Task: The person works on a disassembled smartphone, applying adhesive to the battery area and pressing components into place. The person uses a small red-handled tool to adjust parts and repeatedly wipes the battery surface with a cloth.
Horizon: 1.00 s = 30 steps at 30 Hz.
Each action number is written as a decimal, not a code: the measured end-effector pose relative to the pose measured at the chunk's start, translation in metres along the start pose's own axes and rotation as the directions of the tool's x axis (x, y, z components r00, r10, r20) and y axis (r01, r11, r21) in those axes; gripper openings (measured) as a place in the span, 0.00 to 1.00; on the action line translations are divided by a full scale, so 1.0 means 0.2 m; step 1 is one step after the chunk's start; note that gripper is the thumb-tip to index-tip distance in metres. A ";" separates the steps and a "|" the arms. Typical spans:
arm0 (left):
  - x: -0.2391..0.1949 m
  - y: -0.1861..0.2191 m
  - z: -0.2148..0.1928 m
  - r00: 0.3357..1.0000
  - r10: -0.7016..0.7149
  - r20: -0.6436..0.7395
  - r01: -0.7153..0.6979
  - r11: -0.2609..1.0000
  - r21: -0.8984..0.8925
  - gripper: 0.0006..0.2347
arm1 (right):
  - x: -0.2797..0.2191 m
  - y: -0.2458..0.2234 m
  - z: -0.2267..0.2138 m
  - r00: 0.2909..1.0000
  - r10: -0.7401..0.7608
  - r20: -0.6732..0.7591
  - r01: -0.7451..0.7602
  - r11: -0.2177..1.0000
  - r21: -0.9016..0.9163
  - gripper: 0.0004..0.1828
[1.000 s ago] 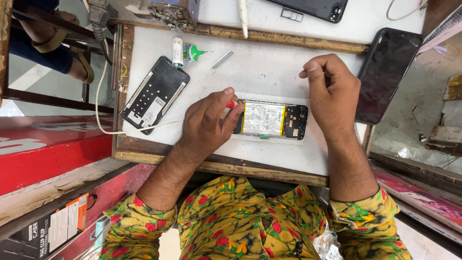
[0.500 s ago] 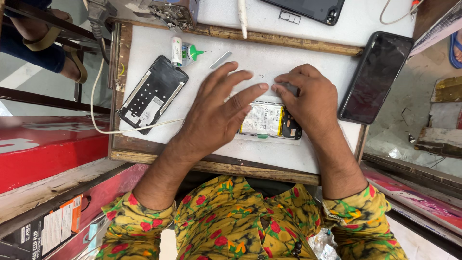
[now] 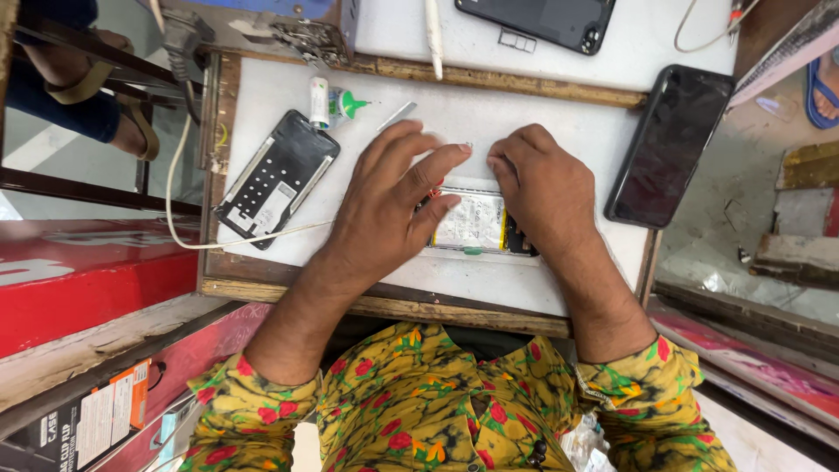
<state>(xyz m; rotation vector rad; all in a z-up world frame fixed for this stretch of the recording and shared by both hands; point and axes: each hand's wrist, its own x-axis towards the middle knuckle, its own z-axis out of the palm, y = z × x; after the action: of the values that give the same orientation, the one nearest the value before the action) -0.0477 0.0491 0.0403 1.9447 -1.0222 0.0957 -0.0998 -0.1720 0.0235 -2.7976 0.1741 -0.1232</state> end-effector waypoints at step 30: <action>-0.01 0.05 0.03 0.995 0.041 -0.087 -0.044 0.998 -0.038 0.18 | -0.05 0.04 -0.05 0.975 -0.097 -0.198 0.165 0.918 0.362 0.05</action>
<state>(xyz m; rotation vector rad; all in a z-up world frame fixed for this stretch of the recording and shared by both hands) -0.0578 0.0435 0.0416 1.8669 -1.0012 0.1799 -0.1116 -0.1819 0.0291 -2.4093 0.0004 -0.3944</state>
